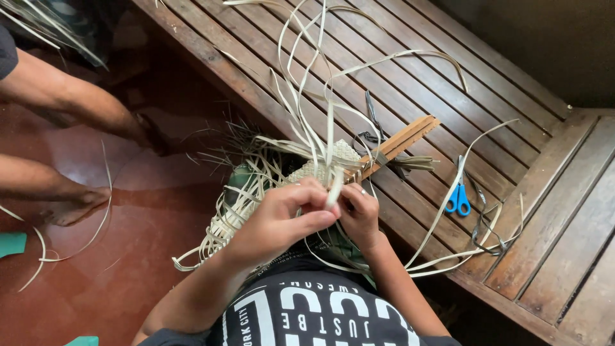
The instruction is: The person weaves thin dried plant strips into a basket base held on their lap. They repeatedly pull and tuck the strips through the existing weave to expand the pattern.
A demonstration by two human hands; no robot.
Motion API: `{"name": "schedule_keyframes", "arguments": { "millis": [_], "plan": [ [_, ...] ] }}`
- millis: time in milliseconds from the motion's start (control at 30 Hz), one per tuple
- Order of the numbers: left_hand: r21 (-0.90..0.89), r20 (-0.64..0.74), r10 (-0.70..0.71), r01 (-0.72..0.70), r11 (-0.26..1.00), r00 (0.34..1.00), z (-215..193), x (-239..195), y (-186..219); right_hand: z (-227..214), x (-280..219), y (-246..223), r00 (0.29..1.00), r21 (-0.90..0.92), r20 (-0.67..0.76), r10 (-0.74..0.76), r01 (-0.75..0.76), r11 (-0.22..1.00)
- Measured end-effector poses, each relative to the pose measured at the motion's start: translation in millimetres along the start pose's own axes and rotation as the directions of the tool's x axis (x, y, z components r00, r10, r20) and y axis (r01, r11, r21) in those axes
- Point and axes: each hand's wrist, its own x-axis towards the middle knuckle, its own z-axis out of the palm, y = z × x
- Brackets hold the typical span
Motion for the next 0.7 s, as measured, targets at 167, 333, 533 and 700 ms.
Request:
{"name": "schedule_keyframes", "arguments": {
  "millis": [167, 333, 533, 700],
  "plan": [
    [0.007, -0.353, 0.421, -0.448, 0.894, 0.835, -27.3, -36.2, 59.4, 1.3, 9.8, -18.1, 0.999, -0.063, 0.029, 0.024, -0.022, 0.998],
    [0.985, -0.167, 0.693, 0.093, 0.144, 0.701, -54.8, -53.5, 64.6, 0.6, 6.4, -15.4, 0.998, -0.138, 0.067, -0.018, 0.027, 0.99],
    [0.819, 0.321, -0.097, -0.225, 0.528, 0.942, -8.9, -28.8, 10.5, 1.9, 9.3, -22.0, 0.998, -0.265, 0.044, -0.044, 0.054, 0.963],
    [0.925, 0.374, 0.443, -0.294, -0.241, 0.815, 4.6, 9.1, -44.6, 6.6, 15.8, -30.9, 0.999, -0.199, -0.04, -0.033, 0.024, 0.98]
  ]
}}
